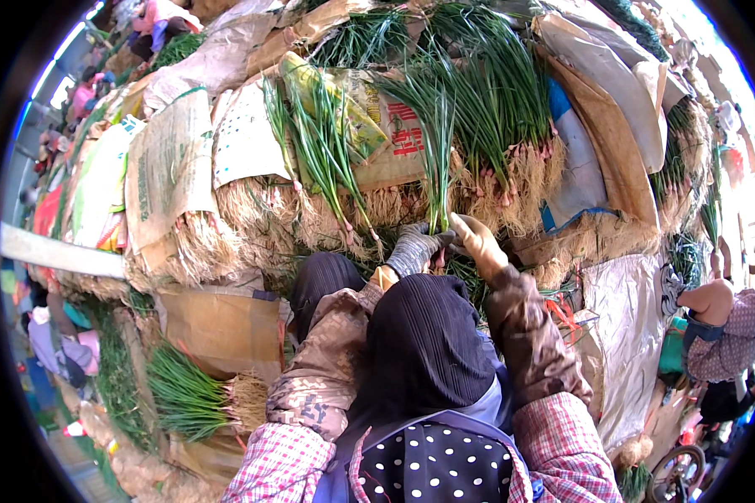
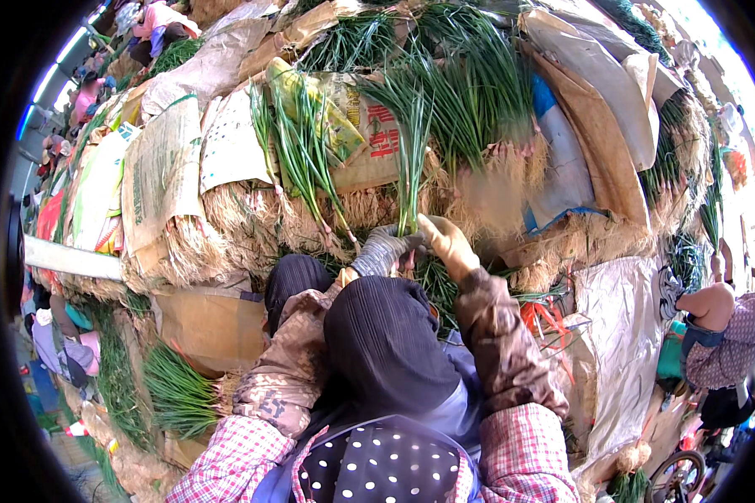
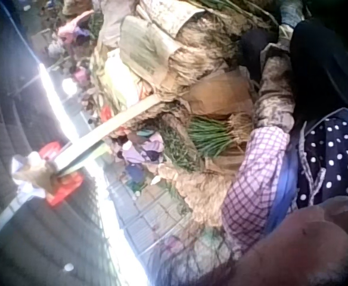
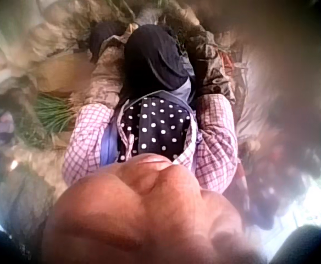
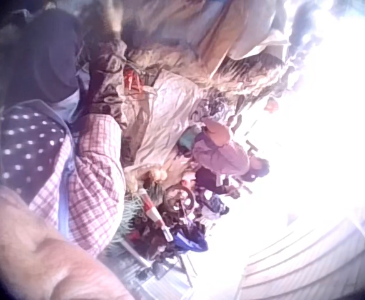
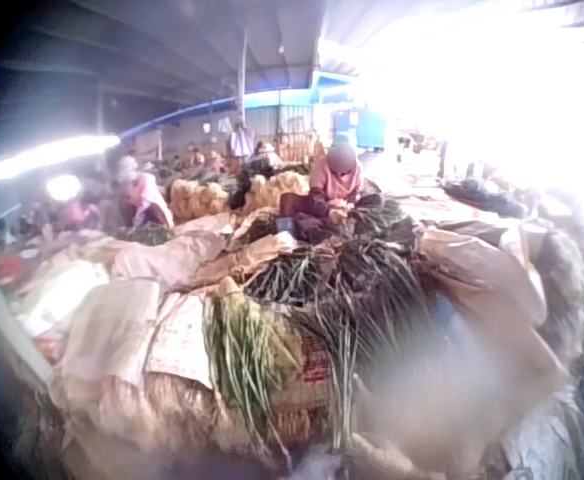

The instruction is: The person cleans green onions by hand by peeling away the outer layers and removing soil from the roots before placing them into bundles.

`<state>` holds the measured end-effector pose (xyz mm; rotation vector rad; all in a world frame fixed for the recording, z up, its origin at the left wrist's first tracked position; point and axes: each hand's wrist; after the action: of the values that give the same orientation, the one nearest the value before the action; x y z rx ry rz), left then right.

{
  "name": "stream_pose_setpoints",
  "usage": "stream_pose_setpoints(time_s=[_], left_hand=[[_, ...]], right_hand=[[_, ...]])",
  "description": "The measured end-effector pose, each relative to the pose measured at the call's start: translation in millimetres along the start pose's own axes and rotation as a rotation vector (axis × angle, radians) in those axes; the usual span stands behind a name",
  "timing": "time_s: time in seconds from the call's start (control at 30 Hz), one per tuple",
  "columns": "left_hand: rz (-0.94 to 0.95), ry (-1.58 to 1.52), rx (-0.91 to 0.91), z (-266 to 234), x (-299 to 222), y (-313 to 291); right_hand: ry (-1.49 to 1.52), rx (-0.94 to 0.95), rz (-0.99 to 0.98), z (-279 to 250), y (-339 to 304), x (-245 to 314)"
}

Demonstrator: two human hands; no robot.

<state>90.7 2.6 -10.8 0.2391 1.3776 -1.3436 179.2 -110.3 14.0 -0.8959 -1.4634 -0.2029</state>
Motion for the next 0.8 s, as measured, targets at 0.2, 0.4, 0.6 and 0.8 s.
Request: stream_pose_setpoints(time_s=[0.2, 0.4, 0.6, 0.8], left_hand=[[-0.017, 0.065, -0.030, -4.3, 1.5, 3.1], [0.048, 0.223, -0.104, -2.8, -7.8, -6.1], [0.030, 0.045, -0.130, -0.6, -11.1, -6.8], [-0.195, -0.229, -0.093, 2.2, -16.5, -21.1]], right_hand=[[0.463, -0.005, 0.113, 18.0, 19.1, 13.1], [0.427, -0.264, 0.195, 28.7, 12.8, 0.3], [-1.045, 0.061, 0.139, 10.4, 4.0, -72.4], [-1.149, -0.466, -0.019, -17.8, -11.4, -2.5]])
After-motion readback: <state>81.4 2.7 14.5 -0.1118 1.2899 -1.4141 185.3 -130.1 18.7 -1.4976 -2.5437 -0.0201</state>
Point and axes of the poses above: each hand's wrist, its own y-axis towards the middle knuckle, its own z-axis out of the palm, x = y × z, and after that the axes turned 8 degrees about -y, right-handed
